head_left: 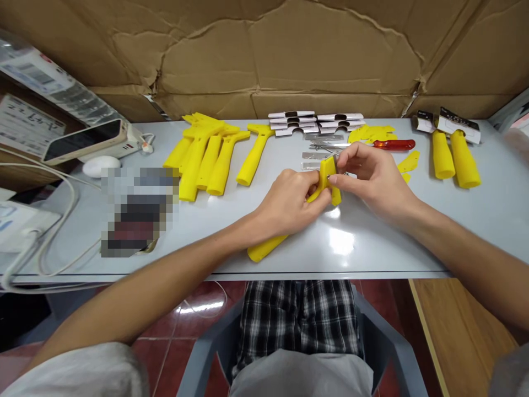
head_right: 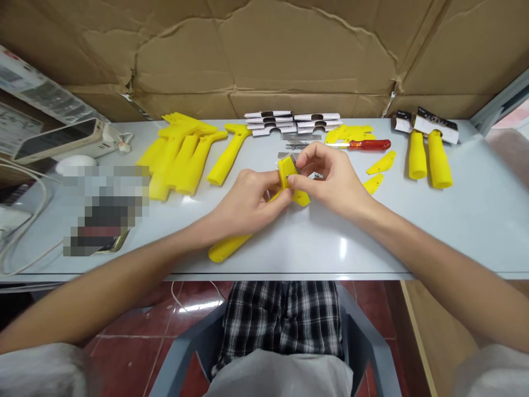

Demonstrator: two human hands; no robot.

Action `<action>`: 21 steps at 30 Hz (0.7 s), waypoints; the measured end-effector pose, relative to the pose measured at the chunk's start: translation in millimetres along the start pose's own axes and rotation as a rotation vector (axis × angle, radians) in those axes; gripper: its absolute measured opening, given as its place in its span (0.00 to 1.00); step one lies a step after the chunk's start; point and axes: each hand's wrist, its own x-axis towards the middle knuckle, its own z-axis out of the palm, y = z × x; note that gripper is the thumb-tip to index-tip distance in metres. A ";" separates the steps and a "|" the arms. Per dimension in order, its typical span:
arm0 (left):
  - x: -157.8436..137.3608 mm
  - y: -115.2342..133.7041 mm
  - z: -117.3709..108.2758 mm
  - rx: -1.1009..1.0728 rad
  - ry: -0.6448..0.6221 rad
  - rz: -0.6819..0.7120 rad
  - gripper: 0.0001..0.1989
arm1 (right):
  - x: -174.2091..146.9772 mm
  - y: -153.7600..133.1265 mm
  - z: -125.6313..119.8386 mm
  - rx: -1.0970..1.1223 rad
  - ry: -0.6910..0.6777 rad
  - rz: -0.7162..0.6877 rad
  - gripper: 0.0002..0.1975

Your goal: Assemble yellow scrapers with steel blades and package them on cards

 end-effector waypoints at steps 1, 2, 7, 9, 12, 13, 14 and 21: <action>0.1 -0.1 0.0 -0.005 -0.004 -0.003 0.12 | 0.0 -0.2 0.1 0.004 0.001 -0.004 0.28; 0.2 -0.1 -0.1 -0.008 -0.006 -0.005 0.12 | 0.0 -0.2 0.2 0.007 0.001 -0.008 0.28; 0.4 0.5 -0.7 -0.031 -0.017 -0.015 0.12 | -0.1 0.8 1.0 0.015 -0.002 0.022 0.30; 1.1 -0.4 -0.7 -0.092 -0.030 -0.030 0.13 | 0.4 2.0 0.4 0.035 0.003 0.043 0.30; 3.8 -3.9 -0.6 -0.311 -0.051 -0.060 0.12 | 2.9 4.4 -2.8 0.077 0.035 0.075 0.28; 5.1 -5.4 -0.6 -0.396 -0.048 -0.072 0.11 | 4.4 5.2 -4.7 0.080 0.054 0.085 0.26; 6.6 -7.0 -0.8 -0.471 -0.041 -0.088 0.11 | 6.1 6.0 -6.8 0.074 0.077 0.093 0.24; 14.8 -14.2 -2.2 -0.688 0.002 -0.237 0.11 | 17.1 12.5 -22.7 0.017 0.083 0.172 0.22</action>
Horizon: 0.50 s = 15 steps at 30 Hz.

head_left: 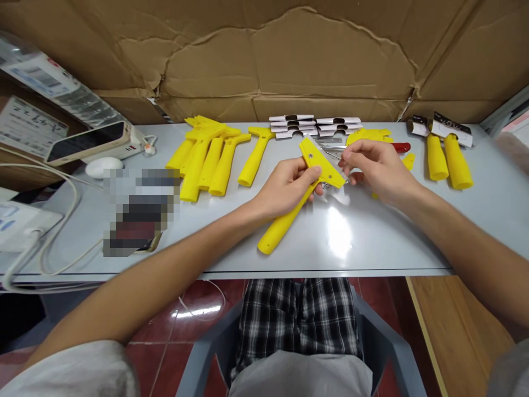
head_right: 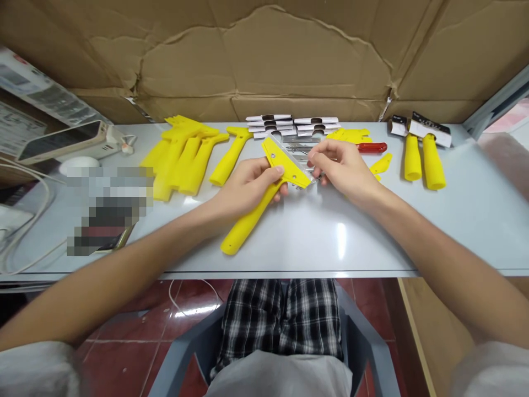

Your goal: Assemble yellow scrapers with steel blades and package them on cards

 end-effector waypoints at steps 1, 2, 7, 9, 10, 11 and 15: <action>0.4 -0.1 -0.2 -0.011 -0.002 0.000 0.11 | 0.1 0.5 -0.7 -0.008 -0.050 0.027 0.24; 0.5 0.0 -0.2 -0.019 -0.005 0.001 0.11 | -0.6 0.8 -0.9 -0.018 -0.104 0.050 0.26; -0.4 2.1 0.3 -0.064 -0.014 -0.014 0.11 | -8.7 -3.1 1.5 -0.073 -0.277 0.090 0.33; -0.5 2.5 0.5 -0.068 -0.015 -0.022 0.11 | -10.9 -5.4 2.1 -0.081 -0.293 0.087 0.33; -0.5 2.5 0.5 -0.068 -0.014 -0.026 0.11 | -11.4 -6.3 2.2 -0.082 -0.297 0.086 0.33; -0.4 2.4 0.6 -0.066 -0.013 -0.030 0.11 | -11.6 -7.0 2.2 -0.084 -0.300 0.086 0.32; -0.8 2.7 0.8 -0.042 0.000 -0.058 0.12 | -11.5 -7.4 2.9 -0.074 -0.297 0.090 0.30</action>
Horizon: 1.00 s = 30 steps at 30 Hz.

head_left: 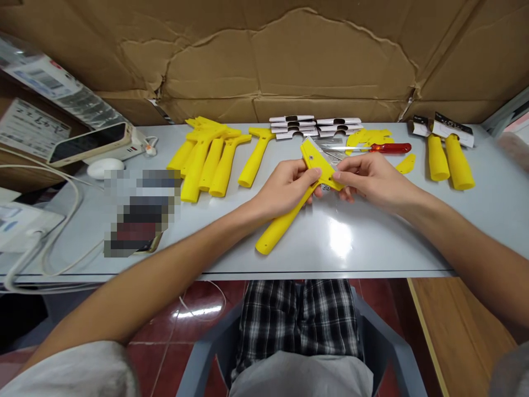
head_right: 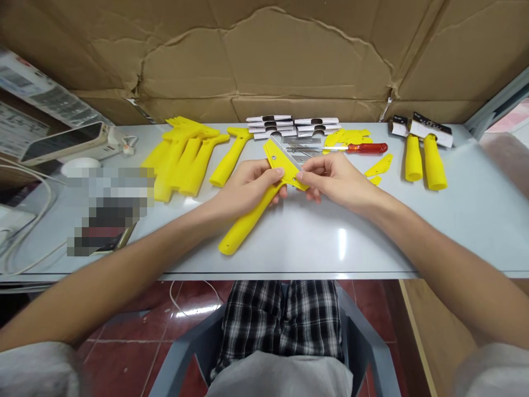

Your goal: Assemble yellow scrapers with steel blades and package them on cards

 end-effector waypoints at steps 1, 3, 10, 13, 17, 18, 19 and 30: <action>-0.3 0.7 0.0 0.013 0.008 -0.011 0.12 | 0.2 0.2 0.4 0.009 0.001 -0.001 0.29; -0.9 2.9 0.0 0.046 0.033 -0.034 0.12 | 0.5 1.1 1.4 0.032 0.008 -0.001 0.28; -2.1 8.4 0.0 0.109 0.132 -0.067 0.05 | 2.4 2.4 3.6 0.057 0.058 0.023 0.28; -2.3 7.6 0.7 0.115 0.133 -0.044 0.05 | 1.8 0.5 4.9 0.057 0.067 0.031 0.29; -3.0 6.3 1.0 0.119 0.134 -0.018 0.05 | 1.1 -0.6 6.8 0.060 0.081 0.045 0.29; -3.2 5.9 0.9 0.119 0.135 -0.016 0.04 | 1.3 -0.2 7.2 0.062 0.084 0.050 0.29; -3.4 5.4 0.8 0.118 0.135 -0.016 0.04 | 1.5 0.4 7.7 0.065 0.086 0.053 0.28; -4.4 5.0 2.6 0.123 0.072 0.013 0.05 | -2.2 -3.3 8.1 0.029 0.035 0.022 0.29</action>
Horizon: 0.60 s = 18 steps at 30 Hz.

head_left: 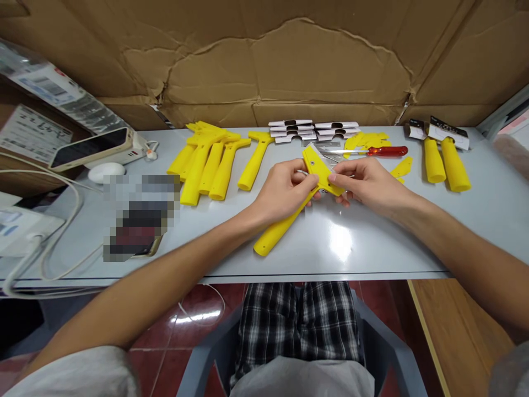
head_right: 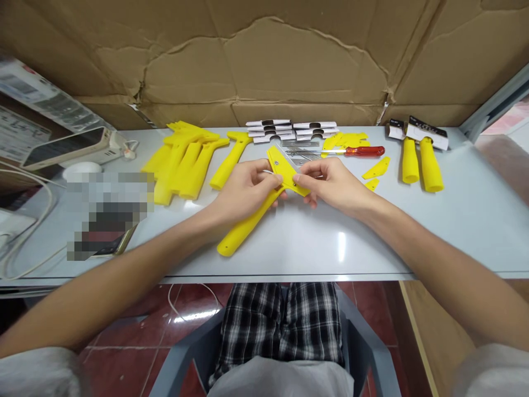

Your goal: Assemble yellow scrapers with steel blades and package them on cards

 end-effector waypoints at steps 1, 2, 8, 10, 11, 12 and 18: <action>0.0 -0.2 -0.7 0.005 -0.008 0.004 0.06 | -0.4 -0.8 -0.3 -0.003 0.002 -0.001 0.29; 0.0 -0.8 -1.6 0.011 -0.018 0.009 0.07 | -0.5 -1.3 -0.6 -0.005 0.007 -0.003 0.29; -2.2 -5.4 -9.6 0.184 0.039 0.150 0.37 | 2.4 1.4 -2.8 0.024 0.057 -0.003 0.27; -3.3 -7.0 -11.9 0.346 0.044 0.258 0.44 | 3.6 3.1 -3.7 0.048 0.082 0.011 0.27; -3.8 -8.1 -12.6 0.443 0.033 0.313 0.45 | 4.2 3.8 -4.1 0.056 0.091 0.017 0.26; -4.3 -9.5 -12.8 0.538 0.023 0.365 0.44 | 4.8 4.5 -4.2 0.061 0.097 0.019 0.27; -9.8 -15.6 -7.0 0.941 0.038 0.473 0.38 | 6.0 8.2 -2.7 0.068 0.088 -0.009 0.30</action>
